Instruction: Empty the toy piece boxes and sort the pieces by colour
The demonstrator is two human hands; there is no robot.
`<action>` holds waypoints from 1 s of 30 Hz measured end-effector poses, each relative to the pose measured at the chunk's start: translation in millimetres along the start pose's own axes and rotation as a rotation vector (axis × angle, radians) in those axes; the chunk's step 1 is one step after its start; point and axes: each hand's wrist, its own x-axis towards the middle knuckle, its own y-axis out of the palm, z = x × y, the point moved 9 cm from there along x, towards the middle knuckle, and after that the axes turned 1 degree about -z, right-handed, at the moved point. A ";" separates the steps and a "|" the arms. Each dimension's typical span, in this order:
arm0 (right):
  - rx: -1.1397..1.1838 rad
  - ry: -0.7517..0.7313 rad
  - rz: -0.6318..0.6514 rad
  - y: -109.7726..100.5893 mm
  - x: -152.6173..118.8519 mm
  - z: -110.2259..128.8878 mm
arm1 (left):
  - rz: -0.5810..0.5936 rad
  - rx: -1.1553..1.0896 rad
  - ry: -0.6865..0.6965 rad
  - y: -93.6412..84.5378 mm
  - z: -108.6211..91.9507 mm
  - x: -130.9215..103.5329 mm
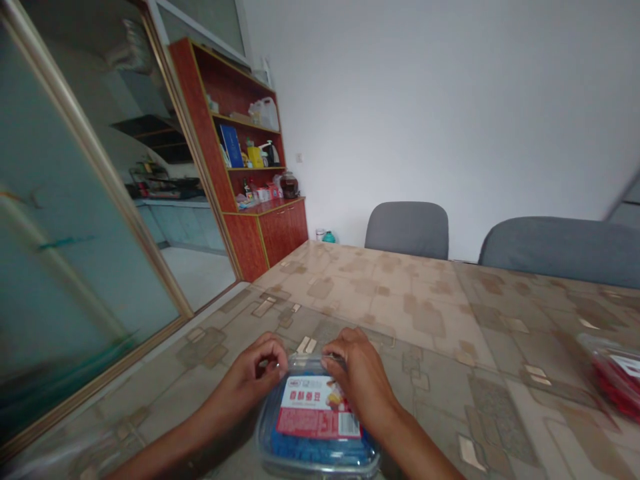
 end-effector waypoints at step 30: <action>-0.053 -0.062 0.140 13.5 0.1 10.2 | 0.172 -0.150 -0.238 15.6 21.1 11.1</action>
